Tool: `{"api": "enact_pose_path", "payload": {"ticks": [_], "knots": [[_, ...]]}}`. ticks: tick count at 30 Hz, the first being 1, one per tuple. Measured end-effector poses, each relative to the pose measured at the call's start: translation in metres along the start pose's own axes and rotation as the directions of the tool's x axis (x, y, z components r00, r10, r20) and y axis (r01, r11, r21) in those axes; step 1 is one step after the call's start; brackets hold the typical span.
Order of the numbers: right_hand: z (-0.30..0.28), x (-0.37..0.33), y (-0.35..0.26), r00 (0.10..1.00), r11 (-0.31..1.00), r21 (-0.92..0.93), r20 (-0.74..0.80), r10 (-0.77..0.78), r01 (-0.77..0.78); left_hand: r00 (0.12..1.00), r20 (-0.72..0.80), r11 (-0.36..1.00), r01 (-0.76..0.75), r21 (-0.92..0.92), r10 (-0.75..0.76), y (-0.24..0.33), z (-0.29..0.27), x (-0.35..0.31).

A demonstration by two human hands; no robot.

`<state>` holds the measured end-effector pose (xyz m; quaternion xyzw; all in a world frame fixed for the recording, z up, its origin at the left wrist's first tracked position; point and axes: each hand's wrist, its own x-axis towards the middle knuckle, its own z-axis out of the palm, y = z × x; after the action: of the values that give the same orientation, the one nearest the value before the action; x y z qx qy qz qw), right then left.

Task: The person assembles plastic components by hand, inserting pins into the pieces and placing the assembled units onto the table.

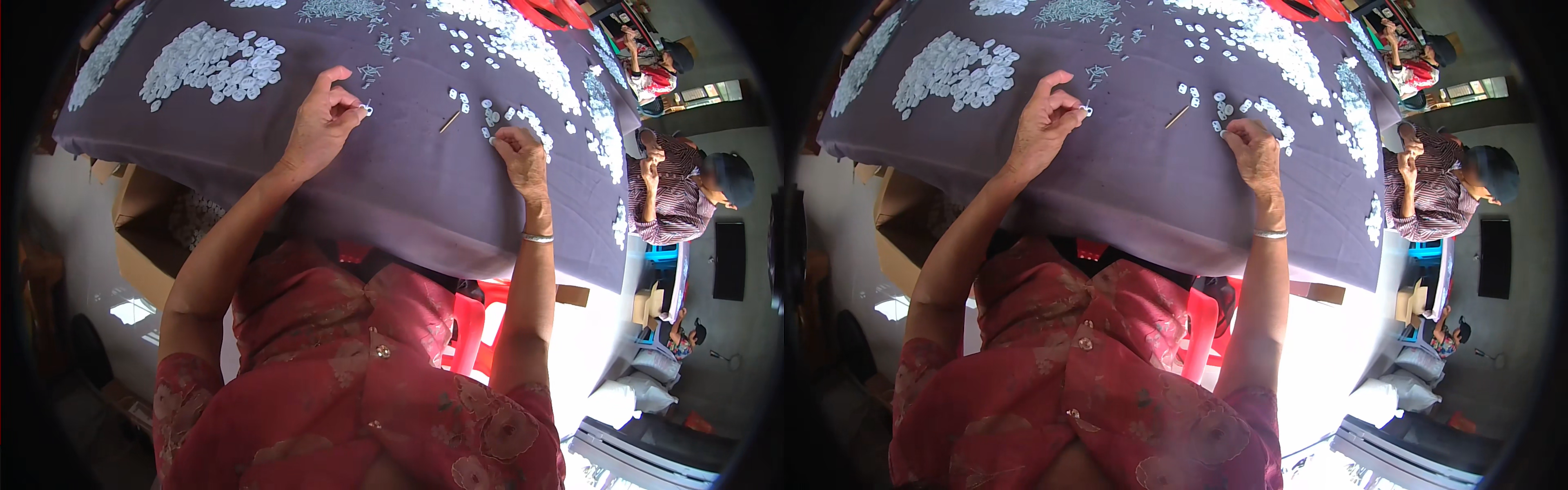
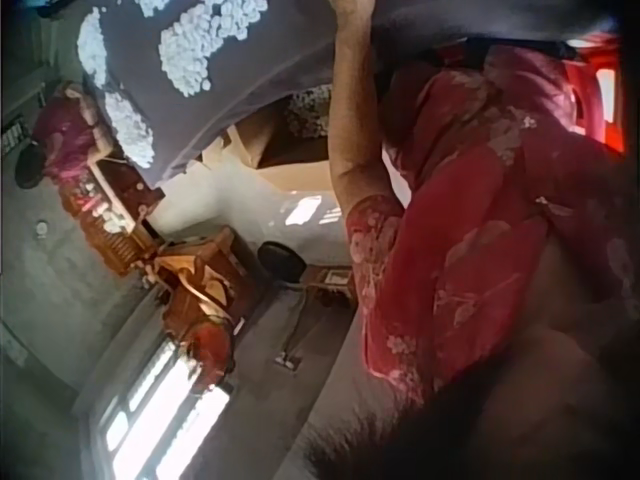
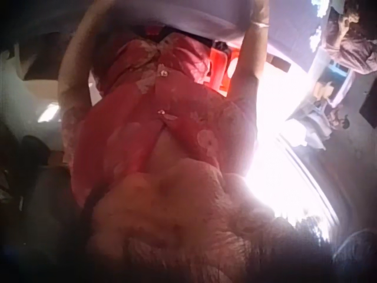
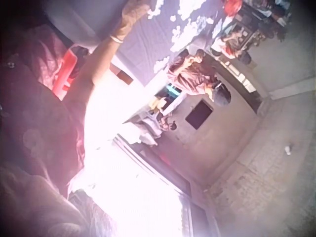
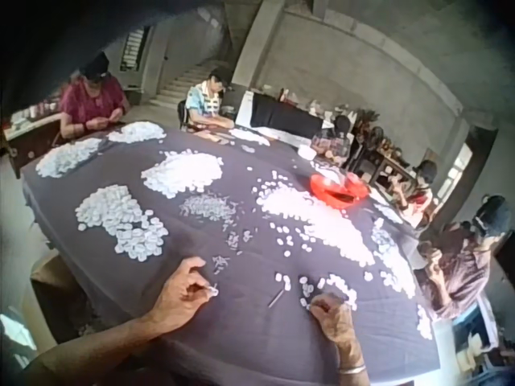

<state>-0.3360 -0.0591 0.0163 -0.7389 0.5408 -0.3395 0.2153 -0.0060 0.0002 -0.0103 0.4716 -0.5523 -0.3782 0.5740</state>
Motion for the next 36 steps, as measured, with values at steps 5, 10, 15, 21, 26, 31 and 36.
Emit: {"api": "enact_pose_path", "payload": {"ticks": [5, 10, 15, 21, 26, 31, 36], "knots": [[0.001, -0.005, -0.014, 1.0, 0.99, -0.138, -0.006, -0.007, 0.007, 0.999, -0.015, 0.998, -0.042, 0.055, 0.043, -0.003, -0.001, 0.0], [0.0, -0.011, -0.024, 0.986, 0.953, -0.25, 0.047, -0.163, 0.169, 0.999, -0.007, 0.996, -0.039, 0.076, 0.039, 0.002, -0.001, 0.0], [-0.001, 0.003, -0.034, 0.972, 0.88, -0.416, 0.148, -0.182, 0.228, 0.999, -0.015, 0.997, -0.044, 0.064, 0.045, 0.005, 0.001, -0.003], [0.012, 0.02, -0.048, 0.967, 0.629, -0.75, 0.253, -0.013, 0.204, 0.999, -0.024, 0.998, -0.038, 0.051, 0.04, 0.003, 0.001, -0.003], [0.007, 0.021, -0.033, 0.966, 0.709, -0.666, 0.244, -0.087, 0.232, 0.999, -0.021, 0.997, -0.033, 0.075, 0.035, 0.01, 0.002, -0.002], [0.035, 0.004, -0.077, 0.976, 0.895, 0.399, 0.153, 0.152, -0.202, 1.0, -0.021, 0.997, -0.006, 0.078, 0.008, 0.009, 0.0, -0.002], [0.088, -0.007, -0.078, 0.999, 0.918, 0.396, 0.045, -0.024, 0.004, 0.998, -0.008, 0.994, -0.058, 0.092, 0.059, 0.002, 0.003, -0.001]]}}
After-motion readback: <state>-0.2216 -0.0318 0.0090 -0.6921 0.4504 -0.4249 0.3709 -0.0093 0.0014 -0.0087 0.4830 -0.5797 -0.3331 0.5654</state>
